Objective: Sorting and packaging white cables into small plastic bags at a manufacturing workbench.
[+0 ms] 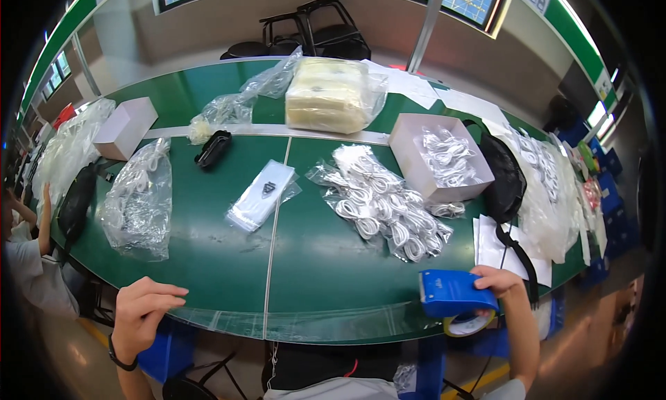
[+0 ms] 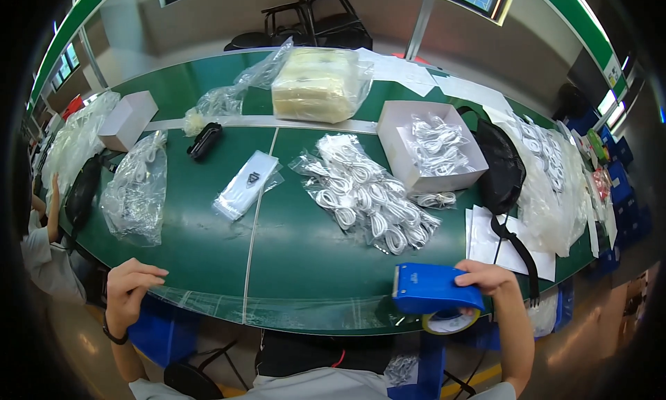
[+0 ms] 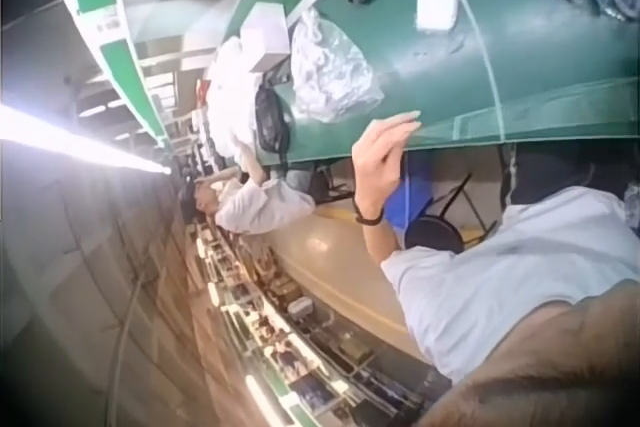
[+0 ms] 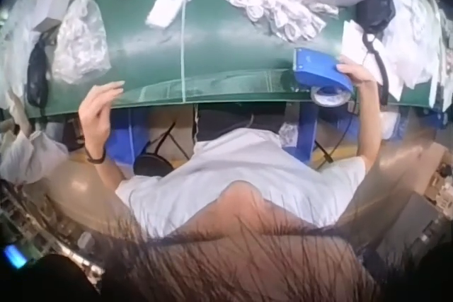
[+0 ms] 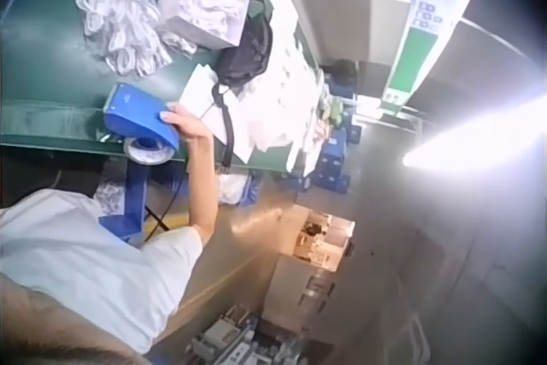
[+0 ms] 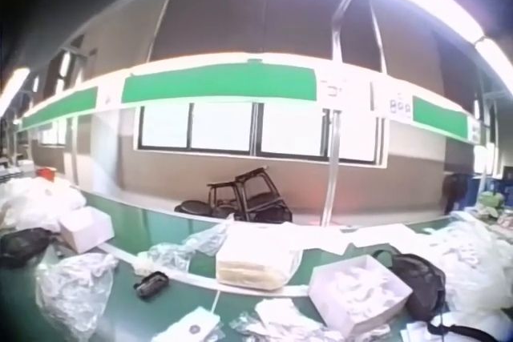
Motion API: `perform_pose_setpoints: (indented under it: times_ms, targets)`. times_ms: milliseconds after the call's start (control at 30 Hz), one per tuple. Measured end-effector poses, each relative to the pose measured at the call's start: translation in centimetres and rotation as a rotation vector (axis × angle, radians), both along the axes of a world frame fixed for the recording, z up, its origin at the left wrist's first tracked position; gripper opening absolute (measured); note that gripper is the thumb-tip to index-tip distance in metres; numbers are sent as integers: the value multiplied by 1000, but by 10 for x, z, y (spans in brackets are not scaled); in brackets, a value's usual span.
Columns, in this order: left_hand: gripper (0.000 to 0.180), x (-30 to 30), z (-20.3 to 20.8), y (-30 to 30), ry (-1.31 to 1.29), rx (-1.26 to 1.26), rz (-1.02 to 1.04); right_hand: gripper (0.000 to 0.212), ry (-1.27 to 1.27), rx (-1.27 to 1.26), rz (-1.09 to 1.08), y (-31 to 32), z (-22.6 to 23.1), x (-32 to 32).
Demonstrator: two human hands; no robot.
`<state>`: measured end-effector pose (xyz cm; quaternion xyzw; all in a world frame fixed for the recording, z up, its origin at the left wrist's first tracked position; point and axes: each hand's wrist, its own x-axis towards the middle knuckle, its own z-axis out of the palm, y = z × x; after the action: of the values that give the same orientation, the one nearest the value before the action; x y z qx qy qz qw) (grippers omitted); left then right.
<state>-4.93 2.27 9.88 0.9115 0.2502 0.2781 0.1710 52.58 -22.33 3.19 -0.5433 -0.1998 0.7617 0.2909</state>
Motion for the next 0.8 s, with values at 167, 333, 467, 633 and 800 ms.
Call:
perform_pose_setpoints:
  times_ms: [167,333,467,633,800]
  targets:
    - [12,-19,-1,12,-24,-372,60,61,210,-1,57,0,-44,-14]
    - [14,-35,-20,33,-76,-524,77,60,477,138,-90,0,-61,-28]
    - [10,-50,-41,54,-208,-533,58,63,555,194,-29,20,-68,-42]
    - [8,-62,-52,71,-293,-562,52,62,242,-138,-157,37,-47,-66]
    - [9,-73,-61,87,-436,-749,65,58,234,-224,-192,42,-28,-102]
